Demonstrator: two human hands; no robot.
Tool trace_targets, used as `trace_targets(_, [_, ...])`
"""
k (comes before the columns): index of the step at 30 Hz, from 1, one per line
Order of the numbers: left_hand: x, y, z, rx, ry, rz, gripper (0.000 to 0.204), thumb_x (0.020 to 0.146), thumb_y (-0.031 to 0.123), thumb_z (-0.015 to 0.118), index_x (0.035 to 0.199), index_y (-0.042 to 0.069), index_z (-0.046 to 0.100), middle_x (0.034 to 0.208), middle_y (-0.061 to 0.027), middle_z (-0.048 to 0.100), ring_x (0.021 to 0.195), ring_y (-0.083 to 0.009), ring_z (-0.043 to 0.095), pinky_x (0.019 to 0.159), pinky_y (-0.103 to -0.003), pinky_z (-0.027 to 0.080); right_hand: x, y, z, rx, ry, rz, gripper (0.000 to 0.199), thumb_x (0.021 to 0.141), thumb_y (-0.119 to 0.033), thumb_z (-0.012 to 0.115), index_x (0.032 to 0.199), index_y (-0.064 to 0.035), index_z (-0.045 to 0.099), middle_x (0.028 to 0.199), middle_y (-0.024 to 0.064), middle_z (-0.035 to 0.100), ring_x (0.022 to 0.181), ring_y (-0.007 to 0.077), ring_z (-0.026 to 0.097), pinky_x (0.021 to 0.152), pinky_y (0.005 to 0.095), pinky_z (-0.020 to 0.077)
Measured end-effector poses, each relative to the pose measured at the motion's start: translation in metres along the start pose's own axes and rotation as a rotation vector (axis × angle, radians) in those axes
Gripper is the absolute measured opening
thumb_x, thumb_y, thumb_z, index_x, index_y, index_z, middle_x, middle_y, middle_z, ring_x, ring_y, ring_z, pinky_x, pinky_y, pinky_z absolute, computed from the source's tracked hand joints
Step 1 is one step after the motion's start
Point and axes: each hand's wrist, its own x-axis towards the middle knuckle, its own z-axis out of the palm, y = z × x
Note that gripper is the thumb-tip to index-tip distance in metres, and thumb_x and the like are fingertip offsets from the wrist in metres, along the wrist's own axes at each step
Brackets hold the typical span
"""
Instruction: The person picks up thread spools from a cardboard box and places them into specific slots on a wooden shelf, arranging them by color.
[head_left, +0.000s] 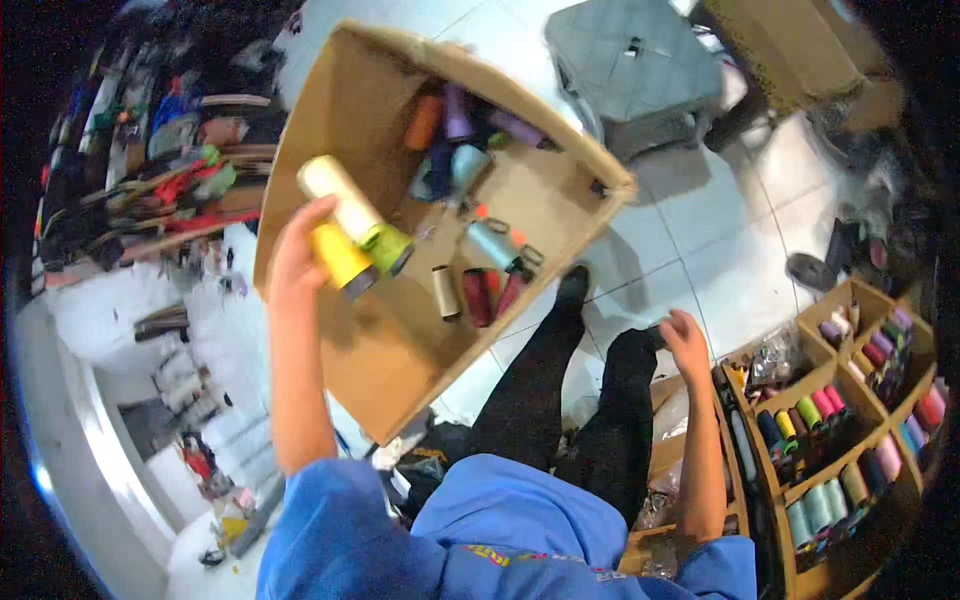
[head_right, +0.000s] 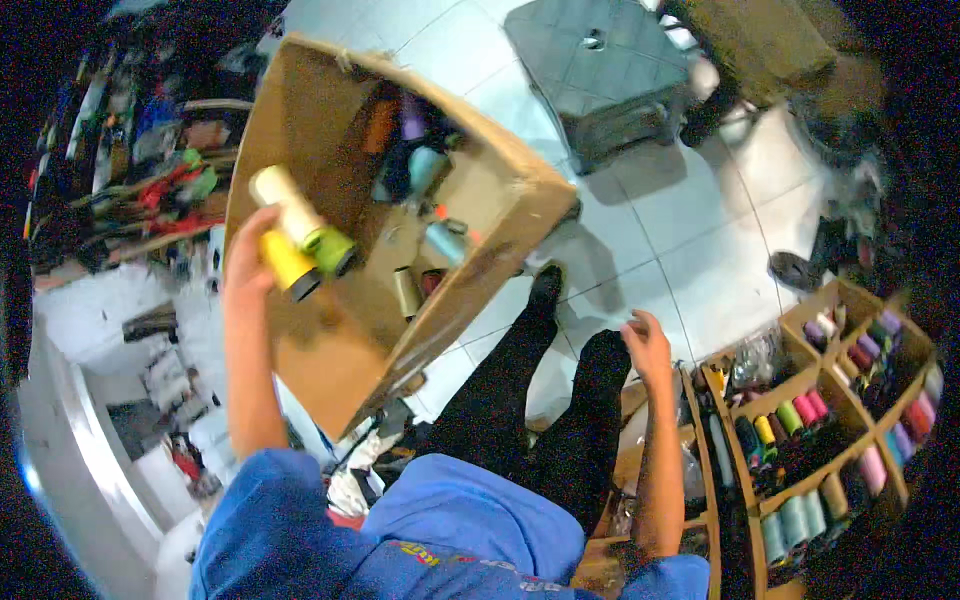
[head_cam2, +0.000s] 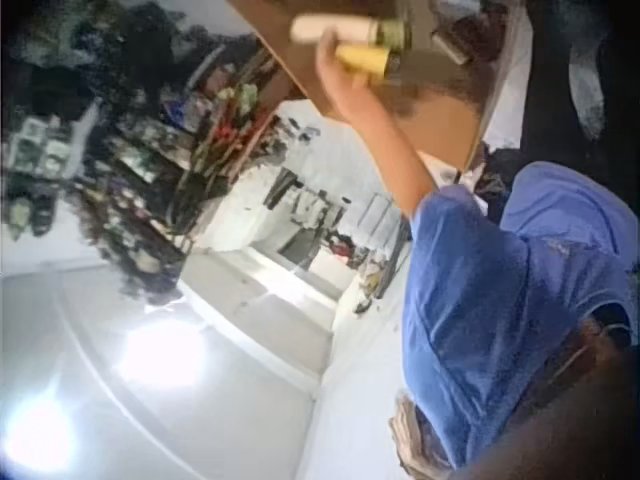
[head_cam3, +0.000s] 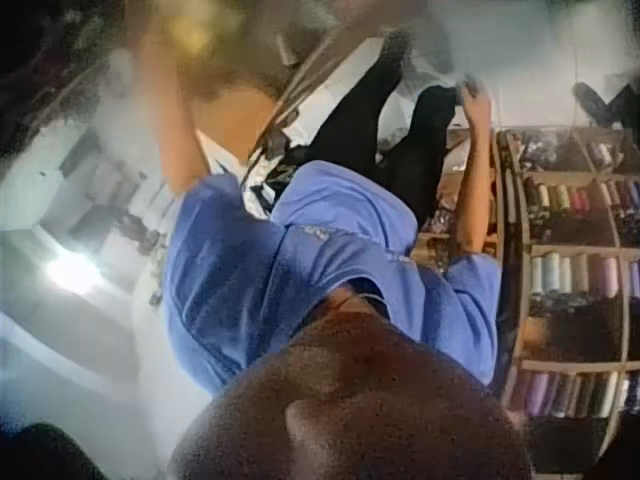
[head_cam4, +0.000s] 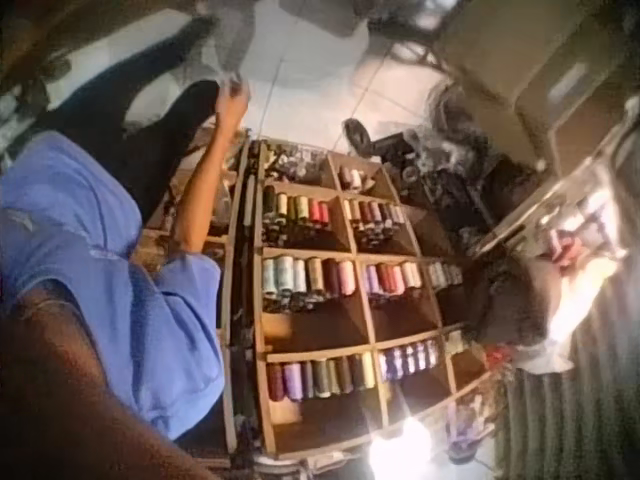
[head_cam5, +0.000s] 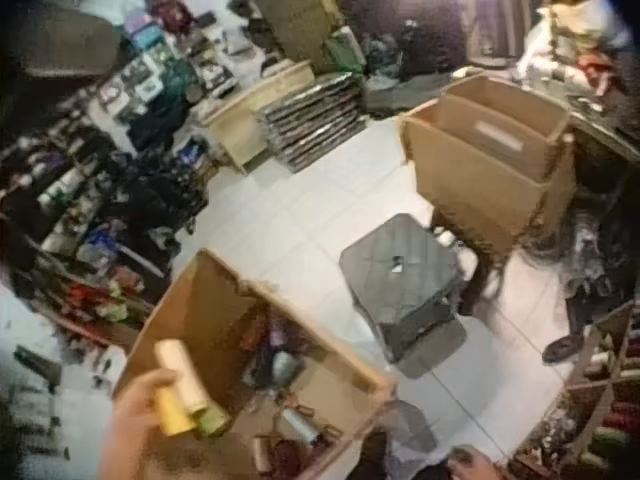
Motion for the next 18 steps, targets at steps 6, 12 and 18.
trace_targets(6, [-0.168, 0.042, 0.128, 0.116, -0.553, 0.233, 0.09, 0.072, 0.049, 0.061, 0.14, 0.008, 0.02, 0.14, -0.0179, 0.031, 0.126, -0.0323, 0.035, 0.092, -0.052, 0.041, -0.074, -0.193, -0.022, 0.579, -0.207, -0.375, 0.044, 0.082, -0.014, 0.062, 0.123, -0.0051, 0.048, 0.111, 0.009, 0.059, 0.092, 0.0151, 0.06, 0.078, 0.0284, 0.0483])
trace_targets(12, [-0.191, -0.132, 0.286, 0.283, -0.727, -0.57, 0.067, 0.053, 0.007, 0.07, 0.115, -0.004, 0.047, 0.102, -0.0185, 0.057, 0.089, -0.0308, 0.06, 0.082, -0.043, 0.05, -0.116, -0.184, -0.138, 0.281, 0.125, -0.744, 0.046, 0.082, -0.028, 0.063, 0.12, -0.0056, 0.052, 0.1, 0.01, 0.061, 0.074, 0.0183, 0.059, 0.066, 0.0296, 0.0481])
trace_targets(18, [-0.201, -0.246, 0.364, 0.224, -1.11, -1.185, 0.051, 0.068, 0.008, 0.072, 0.113, -0.001, 0.05, 0.096, -0.0101, 0.06, 0.085, -0.0217, 0.062, 0.079, -0.036, 0.051, -0.136, -0.078, -0.207, 0.103, -0.162, -0.403, 0.032, 0.082, -0.024, 0.062, 0.106, -0.0026, 0.06, 0.1, 0.0115, 0.061, 0.091, 0.0229, 0.06, 0.078, 0.0326, 0.0476])
